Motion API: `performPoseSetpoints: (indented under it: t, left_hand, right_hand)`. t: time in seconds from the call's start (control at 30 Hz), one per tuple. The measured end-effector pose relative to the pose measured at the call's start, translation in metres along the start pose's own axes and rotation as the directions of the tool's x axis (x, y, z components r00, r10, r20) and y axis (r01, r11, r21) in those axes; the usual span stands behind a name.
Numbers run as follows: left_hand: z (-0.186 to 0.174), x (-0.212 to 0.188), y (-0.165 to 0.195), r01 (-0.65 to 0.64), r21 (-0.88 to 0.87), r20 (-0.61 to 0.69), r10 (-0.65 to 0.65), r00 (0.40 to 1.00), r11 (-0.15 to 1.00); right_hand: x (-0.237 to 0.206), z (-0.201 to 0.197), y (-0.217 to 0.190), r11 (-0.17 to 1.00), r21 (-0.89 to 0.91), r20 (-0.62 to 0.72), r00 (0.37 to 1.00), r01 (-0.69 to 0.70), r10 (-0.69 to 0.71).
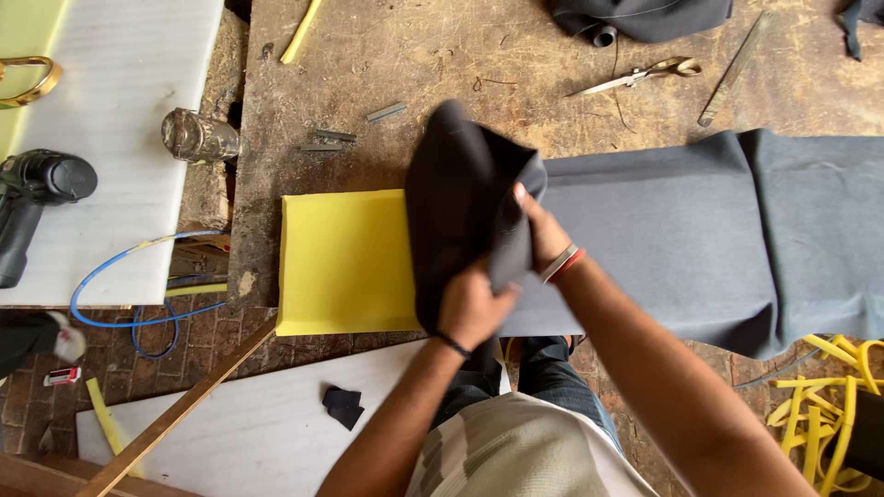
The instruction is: The person lays a long gray fabric panel over a yellow foam strip on the workbench, folds the fabric over the foam edges, and smooths it flat with both hands. They then pick up a thread, pull it taut, and use scissors to cut a length of thread.
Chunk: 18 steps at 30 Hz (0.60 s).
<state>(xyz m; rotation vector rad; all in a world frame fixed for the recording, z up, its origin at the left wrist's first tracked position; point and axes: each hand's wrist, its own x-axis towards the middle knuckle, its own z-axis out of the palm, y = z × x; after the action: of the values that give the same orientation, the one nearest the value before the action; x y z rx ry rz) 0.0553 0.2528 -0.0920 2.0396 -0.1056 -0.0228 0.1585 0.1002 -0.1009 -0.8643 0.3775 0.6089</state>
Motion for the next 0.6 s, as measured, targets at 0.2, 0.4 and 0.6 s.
performPoseSetpoints:
  t: [0.2,0.4,0.6]
  left_hand:
    - [0.036,-0.001,0.016,-0.170,-0.033,0.345,0.171,0.923,0.985]
    - [0.056,-0.010,-0.015,0.200,0.105,0.337,-0.225,0.914,0.974]
    - [0.100,-0.020,-0.006,0.113,0.315,0.265,-0.202,0.943,0.942]
  right_hand:
    - [-0.054,-0.108,-0.081,0.657,-0.747,-0.301,0.828,0.104,-0.474]
    - [-0.149,-0.304,-0.134,0.425,-0.905,-0.388,0.452,-0.022,-0.803]
    - [-0.133,-0.397,-0.158,0.292,-0.954,-0.289,0.456,-0.065,-0.842]
